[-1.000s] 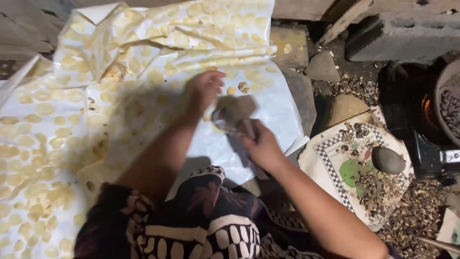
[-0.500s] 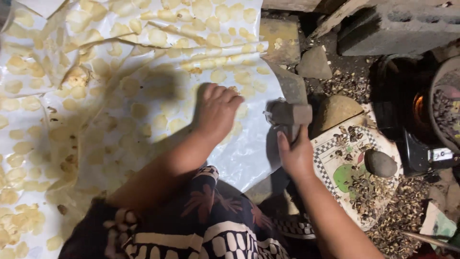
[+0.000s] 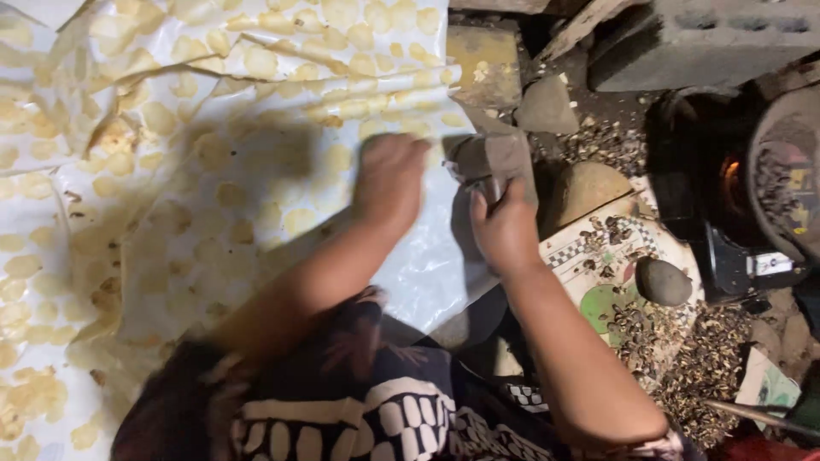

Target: The person sits on the floor and cracks nuts using a hammer and a stone. They place nuts on a white sheet, strike them with a hammer, and then use a stone to further crush or peel them on a patterned board.

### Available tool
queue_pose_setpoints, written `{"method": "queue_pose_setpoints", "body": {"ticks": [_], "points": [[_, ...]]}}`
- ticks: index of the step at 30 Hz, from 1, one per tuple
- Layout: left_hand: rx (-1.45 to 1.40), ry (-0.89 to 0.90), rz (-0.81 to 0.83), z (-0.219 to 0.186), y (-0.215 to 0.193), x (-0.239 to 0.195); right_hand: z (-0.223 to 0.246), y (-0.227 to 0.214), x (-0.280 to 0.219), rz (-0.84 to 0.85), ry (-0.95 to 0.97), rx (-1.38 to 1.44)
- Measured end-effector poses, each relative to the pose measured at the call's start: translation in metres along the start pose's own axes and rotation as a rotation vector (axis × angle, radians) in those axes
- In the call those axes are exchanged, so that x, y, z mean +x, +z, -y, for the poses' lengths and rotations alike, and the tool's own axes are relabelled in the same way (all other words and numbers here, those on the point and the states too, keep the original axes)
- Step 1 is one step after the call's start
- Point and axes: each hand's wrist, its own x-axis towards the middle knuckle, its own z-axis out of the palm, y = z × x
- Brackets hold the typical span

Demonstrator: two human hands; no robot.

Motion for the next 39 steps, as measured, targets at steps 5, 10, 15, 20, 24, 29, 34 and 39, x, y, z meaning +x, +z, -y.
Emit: {"method": "queue_pose_setpoints", "body": {"ticks": [5,10,15,20,24,29,34,39], "points": [[0.054,0.008,-0.128,0.038,-0.044,-0.047,0.036,-0.039,0.026,0.346,0.207,-0.255],[-0.018,0.031,-0.142,0.05,-0.033,-0.044,0.087,-0.067,0.019,0.202,0.114,-0.092],[0.026,0.034,-0.11,0.038,-0.019,-0.035,0.046,-0.031,0.003,0.274,0.234,-0.183],[-0.068,0.112,-0.151,-0.013,0.018,-0.015,0.082,-0.086,0.014,0.33,0.326,0.024],[-0.155,-0.015,0.014,-0.027,0.022,-0.008,0.117,-0.102,-0.005,-0.09,-0.187,0.275],[-0.048,0.005,-0.071,-0.004,0.024,-0.025,0.063,-0.033,-0.034,-0.02,-0.133,0.092],[-0.005,-0.007,-0.107,0.034,-0.031,-0.046,0.023,-0.022,-0.006,0.419,0.167,-0.233],[-0.027,0.021,-0.165,0.044,-0.022,-0.044,0.074,-0.056,-0.001,0.344,0.174,-0.218]]}}
